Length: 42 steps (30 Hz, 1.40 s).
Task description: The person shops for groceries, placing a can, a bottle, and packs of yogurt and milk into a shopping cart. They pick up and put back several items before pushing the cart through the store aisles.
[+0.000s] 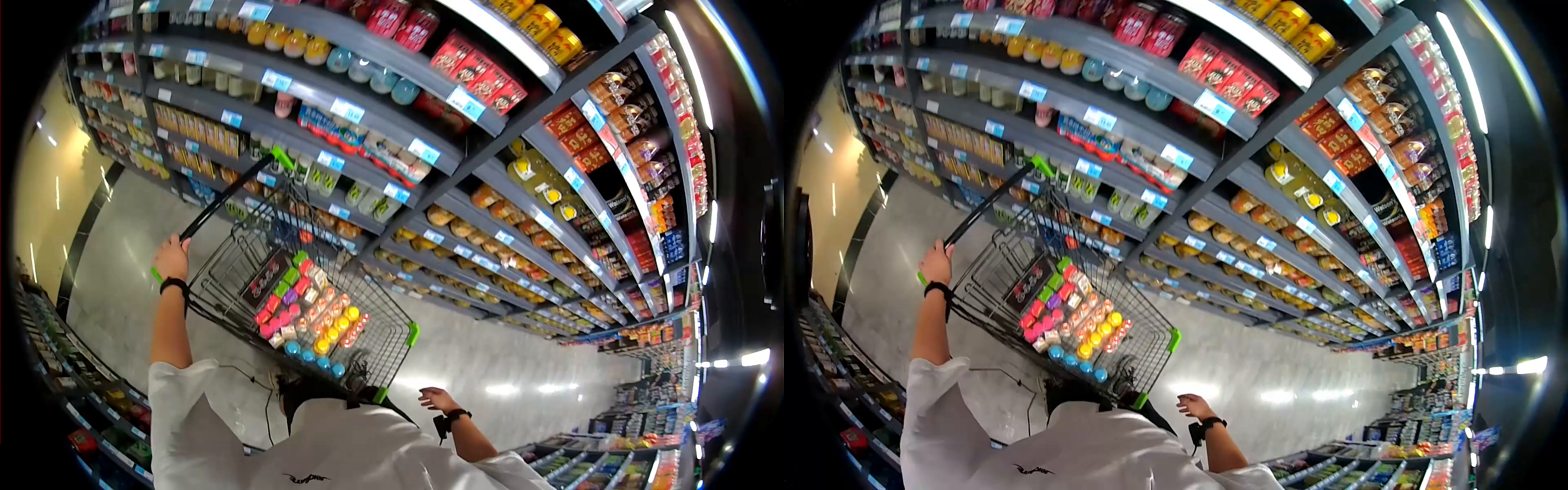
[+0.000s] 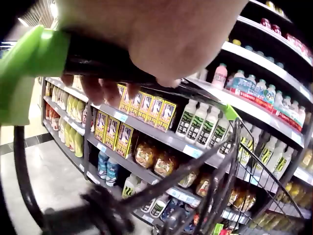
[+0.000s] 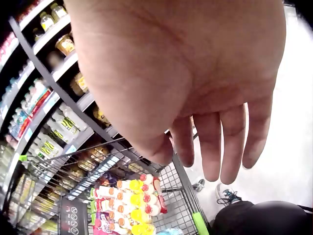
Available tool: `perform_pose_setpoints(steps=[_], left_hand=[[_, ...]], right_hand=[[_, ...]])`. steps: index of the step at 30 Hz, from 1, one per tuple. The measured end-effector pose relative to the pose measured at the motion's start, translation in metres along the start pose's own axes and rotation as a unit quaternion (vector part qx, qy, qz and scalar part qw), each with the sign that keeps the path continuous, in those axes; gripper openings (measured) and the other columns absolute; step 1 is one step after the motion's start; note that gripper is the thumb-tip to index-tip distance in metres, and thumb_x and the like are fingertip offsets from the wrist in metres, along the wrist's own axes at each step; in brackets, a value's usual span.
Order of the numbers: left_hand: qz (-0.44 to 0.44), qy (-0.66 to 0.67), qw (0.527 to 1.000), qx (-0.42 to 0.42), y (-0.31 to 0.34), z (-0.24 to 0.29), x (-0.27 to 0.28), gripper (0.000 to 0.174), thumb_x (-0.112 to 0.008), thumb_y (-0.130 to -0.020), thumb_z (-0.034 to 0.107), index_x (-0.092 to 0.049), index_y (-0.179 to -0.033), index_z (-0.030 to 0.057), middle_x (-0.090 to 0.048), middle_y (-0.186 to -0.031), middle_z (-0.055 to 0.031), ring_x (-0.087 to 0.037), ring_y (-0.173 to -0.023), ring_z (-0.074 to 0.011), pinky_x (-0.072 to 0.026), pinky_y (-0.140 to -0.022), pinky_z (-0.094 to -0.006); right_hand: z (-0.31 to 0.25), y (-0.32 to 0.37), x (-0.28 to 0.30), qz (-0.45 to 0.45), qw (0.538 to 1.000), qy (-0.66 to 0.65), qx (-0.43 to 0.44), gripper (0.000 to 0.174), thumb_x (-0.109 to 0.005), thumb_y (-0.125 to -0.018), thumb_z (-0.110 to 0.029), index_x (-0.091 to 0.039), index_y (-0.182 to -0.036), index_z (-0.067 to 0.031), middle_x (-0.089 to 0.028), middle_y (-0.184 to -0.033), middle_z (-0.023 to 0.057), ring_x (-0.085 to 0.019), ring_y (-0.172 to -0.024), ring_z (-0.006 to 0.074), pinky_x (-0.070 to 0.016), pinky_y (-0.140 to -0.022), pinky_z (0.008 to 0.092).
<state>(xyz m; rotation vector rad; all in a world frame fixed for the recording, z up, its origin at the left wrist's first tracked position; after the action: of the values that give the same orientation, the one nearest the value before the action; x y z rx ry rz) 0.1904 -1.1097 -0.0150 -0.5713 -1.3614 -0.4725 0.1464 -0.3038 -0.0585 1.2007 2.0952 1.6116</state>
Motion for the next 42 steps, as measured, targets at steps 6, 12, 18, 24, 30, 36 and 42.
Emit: perform_pose_setpoints(steps=[6,12,18,24,30,36,42], left_hand=[[0.061,-0.060,0.982,0.171,0.045,0.074,0.000,0.059,-0.058,-0.088,0.038,-0.043,-0.137,0.0102,-0.038,-0.147,-0.0167,-0.034,-0.136,-0.0349,-0.0288,-0.106,-0.0594],[-0.144,0.067,0.983,-0.089,0.228,0.209,-0.097,0.037,-0.065,-0.074,0.028,-0.065,-0.105,0.0073,-0.063,-0.111,-0.0163,-0.059,-0.106,-0.0361,-0.0466,-0.091,-0.0487],[-0.388,0.492,0.739,0.246,0.328,0.316,-0.228,0.031,-0.057,-0.087,0.031,-0.067,-0.107,0.0097,-0.062,-0.070,-0.0114,-0.061,-0.069,-0.0281,-0.0509,-0.068,-0.0365],[-0.550,0.429,0.658,0.283,0.296,0.341,-0.257,0.050,-0.048,-0.094,0.028,-0.042,-0.141,0.0127,-0.059,-0.086,-0.0111,-0.058,-0.056,-0.0192,-0.0491,-0.051,-0.0368],[-0.455,0.458,0.757,0.106,0.344,0.351,-0.337,0.057,-0.050,-0.091,0.021,-0.035,-0.145,0.0129,-0.061,-0.111,-0.0180,-0.064,-0.088,-0.0232,-0.0518,-0.063,-0.0366],[-0.480,0.484,0.678,0.275,0.345,0.352,-0.319,0.052,-0.057,-0.086,0.014,-0.044,-0.136,0.0074,-0.062,-0.112,-0.0185,-0.063,-0.097,-0.0276,-0.0506,-0.078,-0.0369],[-0.482,0.324,0.789,0.199,0.355,0.333,-0.330,0.044,-0.061,-0.084,0.022,-0.055,-0.126,0.0094,-0.065,-0.114,-0.0166,-0.062,-0.105,-0.0338,-0.0491,-0.086,-0.0403]], right_hand=[[-0.055,-0.054,0.056,-0.025,0.997,-0.040,0.055,0.038,-0.054,-0.091,-0.024,-0.059,-0.126,-0.0105,-0.068,-0.107,0.0052,-0.064,-0.088,0.0159,-0.0503,-0.078,0.0318],[-0.161,-0.111,0.063,-0.116,0.965,-0.083,0.220,0.033,-0.053,-0.095,-0.024,-0.060,-0.122,-0.0059,-0.068,-0.099,0.0025,-0.061,-0.081,0.0107,-0.0489,-0.069,0.0267],[-0.215,-0.233,-0.023,-0.192,0.923,0.199,0.267,0.036,-0.057,-0.092,-0.021,-0.057,-0.125,-0.0076,-0.065,-0.094,0.0011,-0.059,-0.076,0.0073,-0.0459,-0.062,0.0222],[-0.237,-0.330,-0.098,-0.036,0.843,0.460,0.276,0.058,-0.067,-0.080,-0.020,-0.047,-0.134,-0.0095,-0.064,-0.112,0.0171,-0.060,-0.108,0.0336,-0.0486,-0.091,0.0429],[-0.212,-0.334,-0.106,0.009,0.784,0.586,0.205,0.062,-0.062,-0.082,-0.011,-0.038,-0.137,-0.0258,-0.051,-0.121,0.0237,-0.063,-0.098,0.0412,-0.0526,-0.082,0.0480],[-0.196,-0.356,-0.088,-0.028,0.806,0.539,0.245,0.038,-0.061,-0.087,-0.018,-0.052,-0.123,-0.0272,-0.062,-0.098,0.0178,-0.065,-0.086,0.0362,-0.0522,-0.073,0.0472],[-0.208,-0.309,-0.088,-0.072,0.742,0.601,0.288,0.029,-0.061,-0.088,-0.036,-0.059,-0.114,-0.0240,-0.068,-0.079,0.0109,-0.067,-0.078,0.0314,-0.0522,-0.065,0.0451]])
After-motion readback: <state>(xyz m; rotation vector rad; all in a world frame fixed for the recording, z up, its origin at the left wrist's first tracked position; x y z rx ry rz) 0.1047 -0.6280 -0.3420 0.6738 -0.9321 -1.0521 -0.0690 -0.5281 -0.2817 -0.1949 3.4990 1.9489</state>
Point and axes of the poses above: each hand's wrist, its own y-axis away from the middle knuckle, its own x-axis out of the back of the hand, z = x × y, the point moved 1 cm from there along -y, towards the middle knuckle
